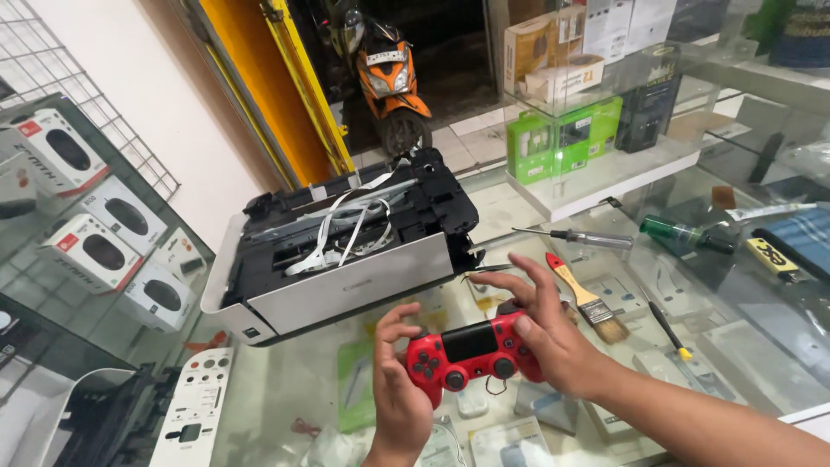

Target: Repairing a red game controller by unscrewing the back plate and testing the buttons.

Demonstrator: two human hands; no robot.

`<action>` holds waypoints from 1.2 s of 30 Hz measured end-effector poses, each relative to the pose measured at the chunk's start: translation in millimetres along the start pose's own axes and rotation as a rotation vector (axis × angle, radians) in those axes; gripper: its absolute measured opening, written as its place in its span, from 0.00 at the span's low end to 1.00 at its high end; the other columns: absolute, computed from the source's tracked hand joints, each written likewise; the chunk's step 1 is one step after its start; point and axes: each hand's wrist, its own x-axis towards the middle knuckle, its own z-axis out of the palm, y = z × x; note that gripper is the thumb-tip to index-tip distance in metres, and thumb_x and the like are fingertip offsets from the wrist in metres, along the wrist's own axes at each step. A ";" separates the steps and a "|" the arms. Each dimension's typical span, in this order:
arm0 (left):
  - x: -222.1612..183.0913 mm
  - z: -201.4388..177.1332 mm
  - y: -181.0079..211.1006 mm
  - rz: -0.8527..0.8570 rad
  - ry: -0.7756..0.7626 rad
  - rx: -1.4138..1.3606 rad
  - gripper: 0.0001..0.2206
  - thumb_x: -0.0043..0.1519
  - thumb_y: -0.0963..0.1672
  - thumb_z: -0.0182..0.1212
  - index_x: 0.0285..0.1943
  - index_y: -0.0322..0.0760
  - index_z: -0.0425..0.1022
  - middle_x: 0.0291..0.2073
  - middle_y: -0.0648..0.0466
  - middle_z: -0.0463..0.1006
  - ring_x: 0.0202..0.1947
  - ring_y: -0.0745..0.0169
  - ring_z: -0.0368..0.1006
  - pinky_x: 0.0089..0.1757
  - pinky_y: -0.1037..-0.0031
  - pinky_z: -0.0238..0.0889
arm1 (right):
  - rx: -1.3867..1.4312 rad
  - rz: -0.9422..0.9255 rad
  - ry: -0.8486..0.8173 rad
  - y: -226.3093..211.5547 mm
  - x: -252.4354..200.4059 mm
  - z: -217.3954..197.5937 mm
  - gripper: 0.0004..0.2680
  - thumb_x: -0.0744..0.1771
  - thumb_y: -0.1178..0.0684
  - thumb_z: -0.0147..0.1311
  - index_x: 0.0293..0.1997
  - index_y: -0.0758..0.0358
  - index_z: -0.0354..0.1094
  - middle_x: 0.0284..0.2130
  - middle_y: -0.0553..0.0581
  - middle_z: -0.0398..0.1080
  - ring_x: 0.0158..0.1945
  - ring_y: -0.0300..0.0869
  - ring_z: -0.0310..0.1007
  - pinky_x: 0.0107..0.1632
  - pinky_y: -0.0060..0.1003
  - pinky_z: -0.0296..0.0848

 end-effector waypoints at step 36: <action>11.5 -5.8 11.3 -0.314 -0.206 0.175 0.23 0.69 0.51 0.42 0.69 0.37 0.52 0.62 0.46 0.68 0.61 0.56 0.67 0.57 0.67 0.65 | 0.165 0.694 0.059 20.9 11.3 1.7 0.18 0.62 0.37 0.57 0.37 0.67 0.71 0.19 0.62 0.68 0.17 0.44 0.63 0.21 0.34 0.62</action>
